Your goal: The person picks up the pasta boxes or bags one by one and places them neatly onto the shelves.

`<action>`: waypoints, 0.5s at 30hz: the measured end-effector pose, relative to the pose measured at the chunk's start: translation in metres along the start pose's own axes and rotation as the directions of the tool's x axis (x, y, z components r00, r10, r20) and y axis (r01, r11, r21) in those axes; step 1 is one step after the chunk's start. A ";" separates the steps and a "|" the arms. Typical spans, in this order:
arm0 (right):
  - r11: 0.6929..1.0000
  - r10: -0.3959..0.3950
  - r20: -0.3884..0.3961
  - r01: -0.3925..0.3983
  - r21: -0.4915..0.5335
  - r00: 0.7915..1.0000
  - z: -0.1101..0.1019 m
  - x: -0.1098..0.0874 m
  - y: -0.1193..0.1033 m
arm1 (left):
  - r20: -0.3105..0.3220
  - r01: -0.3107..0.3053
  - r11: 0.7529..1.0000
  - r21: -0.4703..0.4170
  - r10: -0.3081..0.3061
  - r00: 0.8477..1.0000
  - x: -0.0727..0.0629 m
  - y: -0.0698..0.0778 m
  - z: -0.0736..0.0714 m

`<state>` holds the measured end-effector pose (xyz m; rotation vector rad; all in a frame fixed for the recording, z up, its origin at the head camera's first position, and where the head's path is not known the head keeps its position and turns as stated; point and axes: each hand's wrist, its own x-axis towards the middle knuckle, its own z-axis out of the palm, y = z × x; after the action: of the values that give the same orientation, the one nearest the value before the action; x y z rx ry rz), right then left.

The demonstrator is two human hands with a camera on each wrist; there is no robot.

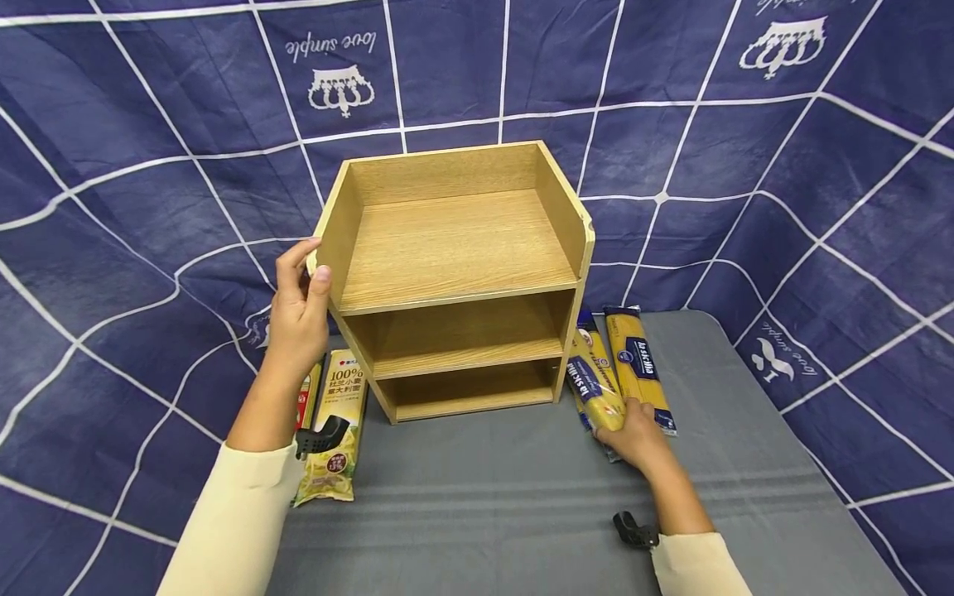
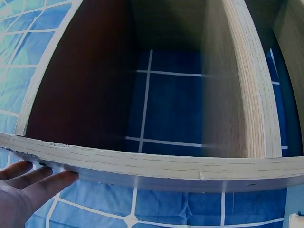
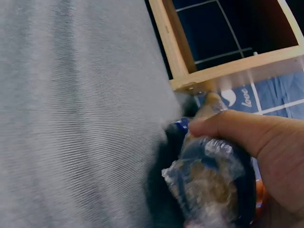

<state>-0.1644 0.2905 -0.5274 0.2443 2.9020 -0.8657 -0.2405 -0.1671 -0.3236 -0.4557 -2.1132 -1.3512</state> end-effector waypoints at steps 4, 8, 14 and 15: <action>1.000 0.011 -0.001 -0.011 0.015 1.000 0.005 -0.004 -0.002 | -0.003 -0.008 1.000 0.000 0.008 1.000 0.000 -0.001 0.000; 0.998 0.027 0.000 -0.027 0.058 1.000 0.010 -0.009 -0.006 | -0.009 -0.008 1.000 0.005 0.008 1.000 0.000 -0.001 -0.001; 0.989 0.066 0.050 -0.072 0.126 0.997 0.015 -0.017 -0.003 | -0.008 -0.015 1.000 0.010 0.016 1.000 0.000 -0.003 0.001; 0.988 0.062 0.054 -0.069 0.139 0.997 0.016 -0.017 -0.002 | -0.010 -0.018 1.000 0.014 0.018 1.000 0.000 -0.003 0.001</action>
<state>-0.1470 0.2780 -0.5375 0.3225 2.7733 -1.0519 -0.2425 -0.1676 -0.3265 -0.4600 -2.1039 -1.3256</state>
